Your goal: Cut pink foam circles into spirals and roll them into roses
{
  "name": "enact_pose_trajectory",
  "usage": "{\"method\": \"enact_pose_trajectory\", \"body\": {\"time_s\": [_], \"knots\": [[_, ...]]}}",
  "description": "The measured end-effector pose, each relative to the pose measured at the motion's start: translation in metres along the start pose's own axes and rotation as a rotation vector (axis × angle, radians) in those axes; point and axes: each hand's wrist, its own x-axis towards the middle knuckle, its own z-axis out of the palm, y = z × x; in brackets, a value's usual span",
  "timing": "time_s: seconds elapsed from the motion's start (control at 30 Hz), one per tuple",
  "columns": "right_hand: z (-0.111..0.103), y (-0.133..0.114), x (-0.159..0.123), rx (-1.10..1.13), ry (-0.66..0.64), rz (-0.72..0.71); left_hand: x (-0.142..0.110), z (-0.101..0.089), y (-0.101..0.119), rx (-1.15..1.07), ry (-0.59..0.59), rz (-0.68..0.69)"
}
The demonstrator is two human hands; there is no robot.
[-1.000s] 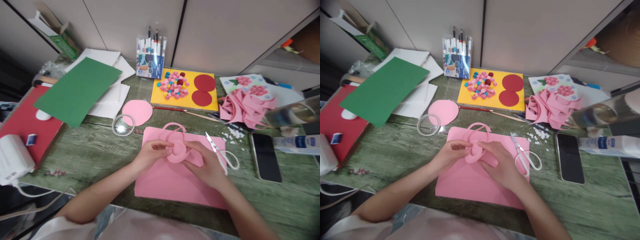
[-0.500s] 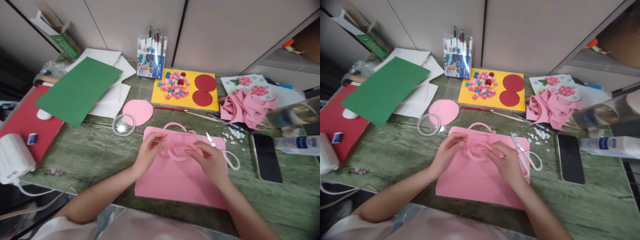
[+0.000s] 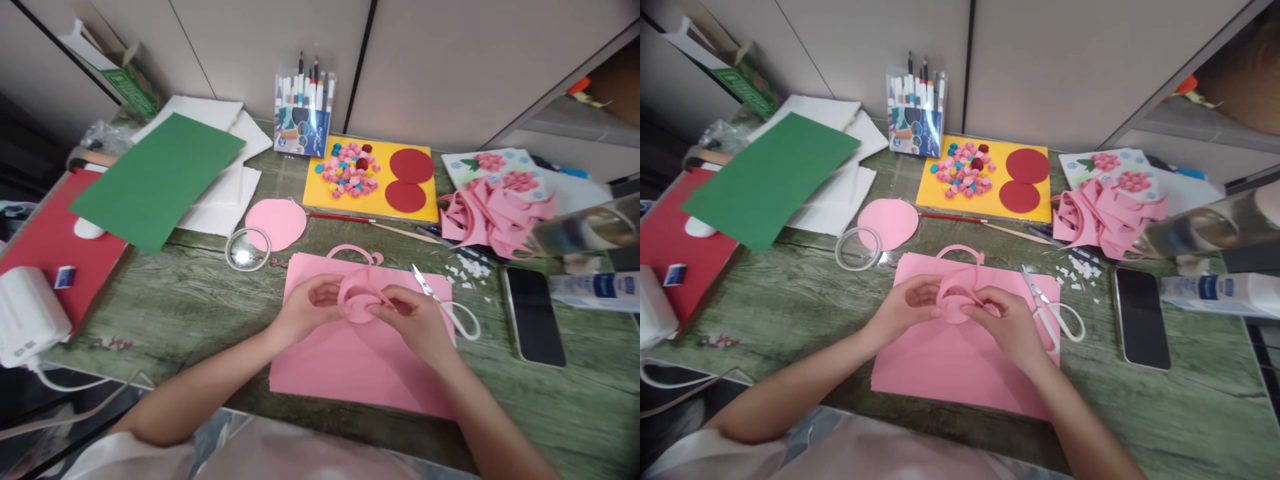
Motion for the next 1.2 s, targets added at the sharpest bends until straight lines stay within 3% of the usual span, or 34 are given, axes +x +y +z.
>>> {"method": "enact_pose_trajectory", "body": {"time_s": [0.27, 0.5, 0.67, 0.87, 0.97, 1.1, 1.2], "knots": [[0.001, -0.003, -0.002, -0.025, -0.020, -0.028, -0.003, 0.001, 0.003, 0.132, 0.053, 0.032], [0.001, -0.004, -0.003, 0.021, -0.073, -0.032, 0.001, -0.002, 0.003, -0.043, -0.078, -0.055], [0.003, -0.002, -0.001, 0.098, -0.011, -0.012, 0.001, -0.003, -0.003, -0.032, -0.045, -0.033], [0.005, 0.005, 0.000, 0.098, -0.003, -0.019, -0.003, 0.000, 0.001, 0.109, 0.117, 0.023], [0.005, 0.011, 0.001, 0.157, 0.067, -0.062, -0.003, 0.000, 0.004, 0.168, 0.164, 0.048], [0.001, 0.015, 0.005, 0.084, 0.241, -0.210, -0.003, -0.002, 0.003, 0.197, 0.146, 0.046], [-0.005, 0.011, 0.008, -0.054, 0.156, -0.223, -0.002, -0.004, 0.000, 0.167, 0.099, 0.031]]}}
